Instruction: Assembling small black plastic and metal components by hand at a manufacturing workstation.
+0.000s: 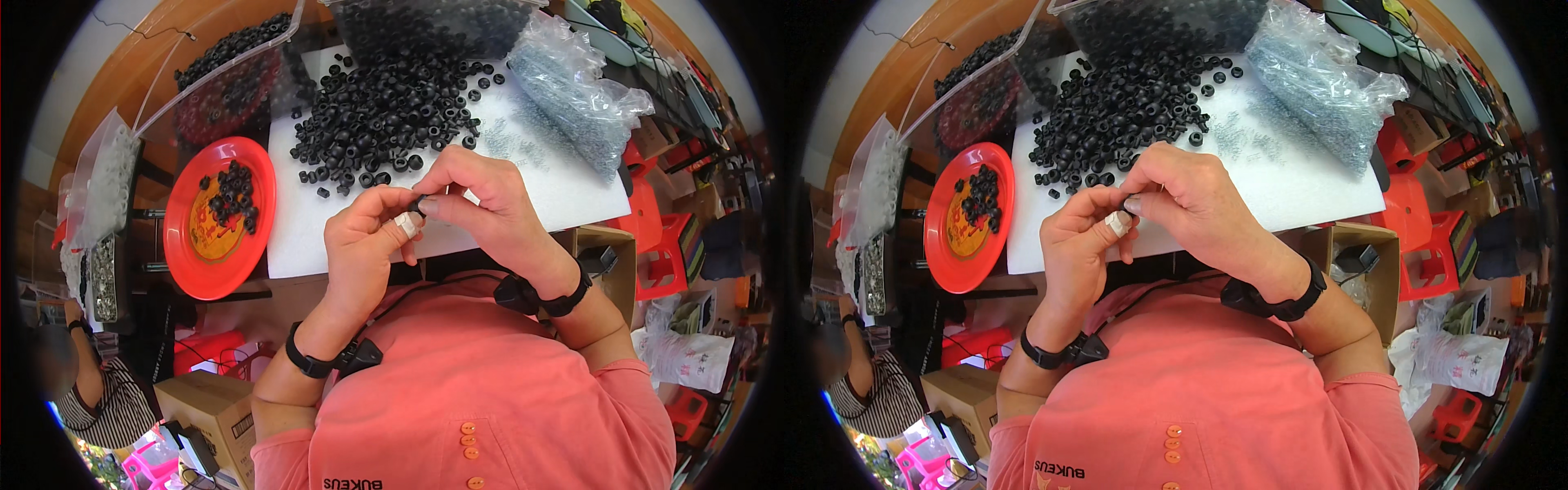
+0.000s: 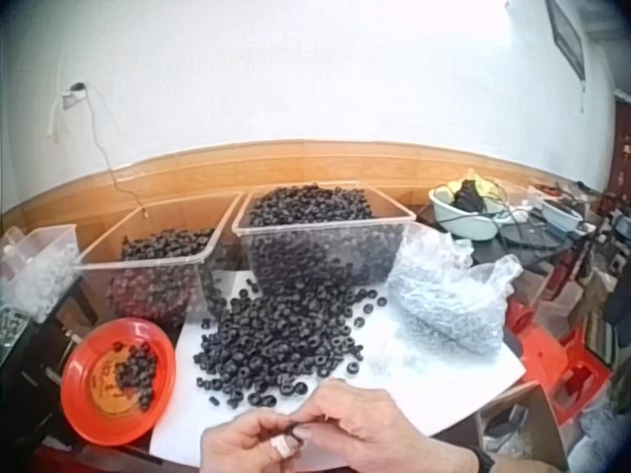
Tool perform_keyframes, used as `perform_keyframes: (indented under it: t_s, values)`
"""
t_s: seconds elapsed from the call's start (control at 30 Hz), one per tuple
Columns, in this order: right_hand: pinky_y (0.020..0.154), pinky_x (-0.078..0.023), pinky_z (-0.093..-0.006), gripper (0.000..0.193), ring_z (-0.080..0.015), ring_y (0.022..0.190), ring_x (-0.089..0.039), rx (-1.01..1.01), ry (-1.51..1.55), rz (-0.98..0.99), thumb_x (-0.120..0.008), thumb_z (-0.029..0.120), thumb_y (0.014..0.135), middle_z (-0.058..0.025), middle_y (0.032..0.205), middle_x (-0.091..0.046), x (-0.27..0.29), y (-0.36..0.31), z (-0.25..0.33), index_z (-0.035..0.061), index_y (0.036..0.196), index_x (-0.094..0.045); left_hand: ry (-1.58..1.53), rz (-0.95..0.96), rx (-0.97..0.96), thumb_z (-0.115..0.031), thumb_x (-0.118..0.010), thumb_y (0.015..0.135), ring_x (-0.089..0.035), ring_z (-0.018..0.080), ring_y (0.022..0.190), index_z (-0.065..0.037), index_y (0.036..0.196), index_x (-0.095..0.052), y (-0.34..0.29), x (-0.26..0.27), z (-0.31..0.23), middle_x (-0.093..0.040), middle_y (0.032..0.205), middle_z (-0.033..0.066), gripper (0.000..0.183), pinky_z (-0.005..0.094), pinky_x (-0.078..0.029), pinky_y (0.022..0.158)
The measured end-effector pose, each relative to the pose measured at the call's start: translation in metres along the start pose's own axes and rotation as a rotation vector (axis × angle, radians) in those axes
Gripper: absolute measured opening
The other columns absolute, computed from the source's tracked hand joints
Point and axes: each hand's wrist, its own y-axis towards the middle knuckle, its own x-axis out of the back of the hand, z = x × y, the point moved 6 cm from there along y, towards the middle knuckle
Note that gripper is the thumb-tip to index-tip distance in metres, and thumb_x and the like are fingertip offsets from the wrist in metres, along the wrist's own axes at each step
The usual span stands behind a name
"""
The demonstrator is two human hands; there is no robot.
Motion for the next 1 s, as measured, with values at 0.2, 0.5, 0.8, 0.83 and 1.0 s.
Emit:
perform_keyframes:
  t_s: [0.2, 0.5, 0.8, 0.83, 1.0]
  values:
    - [0.07, -0.051, -0.0242, 0.009, -0.0086, 0.079, -0.064, -0.193, 0.144, 0.0, -0.068, 0.003, 0.088, -0.0032, 0.085, -0.068, 0.0, -0.003, -0.012, -0.0017, 0.096, -0.066, 0.034, -0.003, -0.081, 0.002, -0.067, 0.092, -0.066, 0.0139, 0.075, 0.006, 0.11, -0.067, -0.001, -0.003, -0.004, -0.07, 0.093, 0.0105, 0.018, 0.0243, -0.05, 0.051]
    - [0.073, -0.051, -0.0263, 0.009, -0.0103, 0.079, -0.065, -0.26, 0.378, -0.002, -0.067, 0.0, 0.089, -0.0046, 0.085, -0.07, 0.001, -0.005, -0.026, -0.0005, 0.097, -0.066, -0.094, -0.013, 0.045, 0.001, -0.068, 0.092, -0.066, 0.0152, 0.073, 0.006, 0.109, -0.067, 0.002, -0.003, 0.0, -0.07, 0.091, 0.0117, 0.018, 0.0246, -0.05, 0.05]
    - [0.07, -0.052, -0.0259, 0.009, -0.0103, 0.079, -0.066, -0.256, 0.227, 0.015, -0.069, 0.004, 0.089, -0.0068, 0.085, -0.071, 0.005, -0.001, -0.017, -0.002, 0.095, -0.066, -0.055, -0.039, -0.028, 0.001, -0.068, 0.092, -0.066, 0.0151, 0.072, 0.005, 0.107, -0.067, 0.001, -0.008, -0.001, -0.069, 0.089, 0.0108, 0.016, 0.0248, -0.05, 0.049]
    - [0.071, -0.053, -0.0258, 0.009, -0.0103, 0.079, -0.066, -0.247, 0.248, 0.013, -0.069, 0.004, 0.089, -0.0065, 0.085, -0.071, 0.005, -0.002, -0.02, -0.0022, 0.095, -0.067, -0.056, -0.042, -0.009, 0.001, -0.068, 0.092, -0.066, 0.0152, 0.072, 0.006, 0.107, -0.067, 0.002, -0.008, 0.0, -0.069, 0.089, 0.011, 0.016, 0.0247, -0.05, 0.049]
    - [0.075, -0.053, -0.0252, 0.011, -0.0098, 0.082, -0.067, -0.24, 0.379, 0.017, -0.069, 0.004, 0.09, -0.0056, 0.086, -0.072, 0.008, -0.005, -0.031, -0.0025, 0.098, -0.068, -0.104, -0.025, 0.054, 0.001, -0.066, 0.093, -0.067, 0.0163, 0.073, 0.007, 0.109, -0.066, 0.004, -0.009, 0.001, -0.07, 0.09, 0.0129, 0.018, 0.0248, -0.051, 0.048]
